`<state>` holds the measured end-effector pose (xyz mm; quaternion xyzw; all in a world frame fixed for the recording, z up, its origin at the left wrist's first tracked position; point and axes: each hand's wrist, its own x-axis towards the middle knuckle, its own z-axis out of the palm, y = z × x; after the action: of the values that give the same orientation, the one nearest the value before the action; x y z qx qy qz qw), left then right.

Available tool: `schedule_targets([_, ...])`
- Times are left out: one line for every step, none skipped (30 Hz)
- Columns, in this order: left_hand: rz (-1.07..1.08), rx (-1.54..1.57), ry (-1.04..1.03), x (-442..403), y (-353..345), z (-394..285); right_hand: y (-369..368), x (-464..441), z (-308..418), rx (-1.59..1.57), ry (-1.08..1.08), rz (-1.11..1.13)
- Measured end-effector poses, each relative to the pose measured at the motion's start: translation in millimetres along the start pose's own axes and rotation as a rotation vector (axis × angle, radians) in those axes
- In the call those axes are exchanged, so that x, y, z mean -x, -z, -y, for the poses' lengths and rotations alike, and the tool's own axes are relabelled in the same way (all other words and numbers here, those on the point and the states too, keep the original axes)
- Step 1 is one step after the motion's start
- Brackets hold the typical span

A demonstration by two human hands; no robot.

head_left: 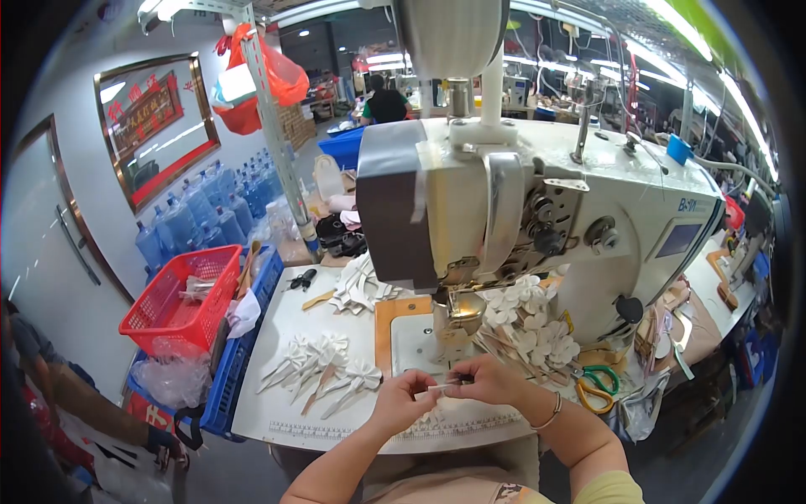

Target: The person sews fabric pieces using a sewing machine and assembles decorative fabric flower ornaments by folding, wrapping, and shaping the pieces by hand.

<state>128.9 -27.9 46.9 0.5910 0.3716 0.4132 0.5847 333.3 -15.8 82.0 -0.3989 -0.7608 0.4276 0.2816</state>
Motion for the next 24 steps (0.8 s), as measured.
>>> schedule_targets([-0.009, -0.026, -0.039, -8, -1, -10, 7, 3, 11, 0.120, 0.069, -0.078])
schedule_targets([0.004, -0.020, 0.015, -18, 3, -19, 13, 3, 9, 0.102, 0.124, -0.161])
schedule_targets([0.017, 0.019, 0.031, -30, 4, -30, 20, 4, 6, 0.082, 0.179, -0.243])
schedule_targets([0.029, 0.060, 0.047, -42, 5, -43, 34, 7, 25, 0.313, 0.344, -0.351])
schedule_targets([0.008, 0.067, 0.087, -53, 2, -59, 45, 8, 34, 0.492, 0.439, -0.388])
schedule_targets([0.018, 0.138, 0.125, -64, 2, -65, 53, 7, 37, 0.672, 0.534, -0.425])
schedule_targets([0.030, 0.209, 0.159, -76, 4, -68, 57, 4, 36, 0.797, 0.572, -0.481])
schedule_targets([0.062, 0.196, 0.197, -84, 9, -68, 60, 1, 36, 0.862, 0.550, -0.476])
schedule_targets([0.065, 0.190, 0.188, -90, 11, -70, 64, -2, 37, 0.927, 0.528, -0.472])
schedule_targets([0.037, 0.195, 0.212, -94, 13, -71, 64, -6, 38, 0.955, 0.556, -0.494])
schedule_targets([0.008, 0.199, 0.237, -98, 15, -72, 64, -9, 38, 0.972, 0.578, -0.505])
schedule_targets([-0.031, 0.214, 0.254, -100, 14, -74, 65, -12, 39, 0.990, 0.599, -0.516])
schedule_targets([-0.031, 0.211, 0.250, -102, 14, -74, 66, -13, 37, 1.019, 0.572, -0.514])
schedule_targets([-0.032, 0.206, 0.268, -104, 15, -73, 67, -14, 34, 1.034, 0.563, -0.515])
schedule_targets([-0.032, 0.199, 0.287, -106, 15, -73, 68, -15, 32, 1.048, 0.552, -0.518])
schedule_targets([-0.053, 0.193, 0.291, -105, 13, -77, 68, -16, 33, 1.027, 0.560, -0.522])
schedule_targets([-0.049, 0.191, 0.292, -108, 13, -77, 68, -16, 32, 1.027, 0.556, -0.526])
schedule_targets([-0.056, 0.214, 0.289, -109, 14, -75, 68, -16, 32, 1.044, 0.559, -0.531])
schedule_targets([-0.063, 0.239, 0.287, -110, 16, -73, 67, -17, 32, 1.062, 0.561, -0.535])
schedule_targets([-0.061, 0.240, 0.290, -110, 16, -72, 67, -16, 32, 1.062, 0.558, -0.535])
schedule_targets([-0.080, 0.240, 0.287, -110, 15, -72, 67, -16, 34, 1.053, 0.561, -0.533])
schedule_targets([-0.101, 0.239, 0.284, -111, 15, -72, 68, -15, 34, 1.043, 0.565, -0.532])
schedule_targets([-0.100, 0.240, 0.286, -111, 14, -74, 68, -15, 35, 1.043, 0.563, -0.531])
schedule_targets([-0.086, 0.247, 0.282, -110, 14, -75, 67, -15, 35, 1.045, 0.554, -0.535])
